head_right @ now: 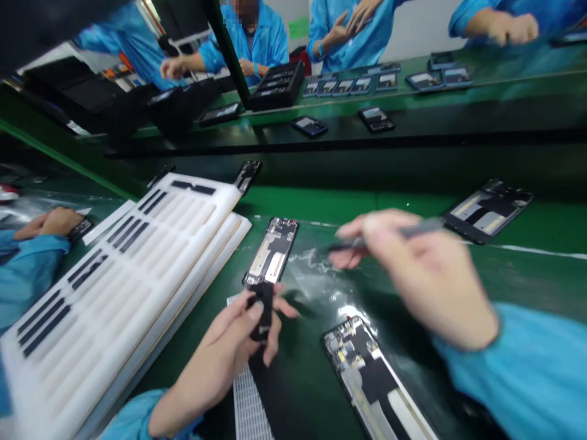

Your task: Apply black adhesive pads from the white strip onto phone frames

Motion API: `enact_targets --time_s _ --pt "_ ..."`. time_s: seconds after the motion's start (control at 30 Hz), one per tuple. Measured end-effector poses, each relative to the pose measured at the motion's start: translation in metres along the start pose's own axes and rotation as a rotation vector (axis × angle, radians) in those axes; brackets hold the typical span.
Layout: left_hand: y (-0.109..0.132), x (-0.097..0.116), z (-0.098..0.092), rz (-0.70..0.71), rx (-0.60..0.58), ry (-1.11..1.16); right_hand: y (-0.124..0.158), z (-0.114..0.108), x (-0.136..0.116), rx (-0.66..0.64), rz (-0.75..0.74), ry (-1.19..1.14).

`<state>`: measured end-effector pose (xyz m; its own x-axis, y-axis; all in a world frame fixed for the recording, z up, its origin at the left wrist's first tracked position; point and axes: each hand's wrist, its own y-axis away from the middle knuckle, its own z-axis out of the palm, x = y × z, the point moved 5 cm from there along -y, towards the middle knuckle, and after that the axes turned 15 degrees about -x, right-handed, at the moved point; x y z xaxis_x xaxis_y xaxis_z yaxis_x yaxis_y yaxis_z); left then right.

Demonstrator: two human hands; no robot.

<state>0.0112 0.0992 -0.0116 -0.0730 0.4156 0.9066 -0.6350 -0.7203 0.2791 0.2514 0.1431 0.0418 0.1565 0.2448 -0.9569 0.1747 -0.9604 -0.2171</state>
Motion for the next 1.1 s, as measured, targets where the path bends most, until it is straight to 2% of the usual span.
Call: enact_targets --time_s 0.03,0.07,0.1,0.13,0.17,0.23,0.27,0.37,0.47,0.6,0.8,1.1 --pt "0.013 0.004 -0.006 -0.018 0.06 -0.146 -0.002 -0.008 0.001 0.073 0.024 -0.032" --pt "0.029 0.007 -0.011 -0.037 0.118 -0.299 -0.002 -0.009 0.002 0.087 0.056 -0.037" --pt "0.048 0.009 -0.017 -0.05 0.183 -0.428 0.001 -0.004 0.004 0.038 0.092 -0.006" --pt "0.067 0.007 -0.021 -0.094 0.216 -0.554 0.006 0.008 0.006 -0.068 0.127 0.047" --pt "0.086 0.005 -0.021 -0.105 0.203 -0.693 0.014 0.026 0.008 -0.21 0.153 0.095" --pt "0.121 -0.007 -0.014 -0.091 0.09 -0.973 0.041 0.068 0.009 -0.494 0.151 0.116" --pt "0.135 -0.015 -0.007 -0.061 0.028 -1.126 0.056 0.087 0.009 -0.596 0.135 0.099" --pt "0.166 -0.043 0.014 0.049 -0.082 -1.554 0.097 0.123 0.008 -0.762 0.102 0.06" --pt "0.171 -0.066 0.032 0.044 -0.165 -1.782 0.122 0.131 0.011 -0.828 0.099 0.068" --pt "0.162 -0.073 0.046 -0.007 -0.276 -1.828 0.137 0.126 0.013 -0.84 0.088 0.11" --pt "0.159 -0.079 0.047 -0.026 -0.318 -1.835 0.144 0.131 0.013 -0.913 0.044 0.082" --pt "0.157 -0.079 0.046 0.017 -0.334 -1.804 0.141 0.133 0.004 -0.932 -0.009 0.104"
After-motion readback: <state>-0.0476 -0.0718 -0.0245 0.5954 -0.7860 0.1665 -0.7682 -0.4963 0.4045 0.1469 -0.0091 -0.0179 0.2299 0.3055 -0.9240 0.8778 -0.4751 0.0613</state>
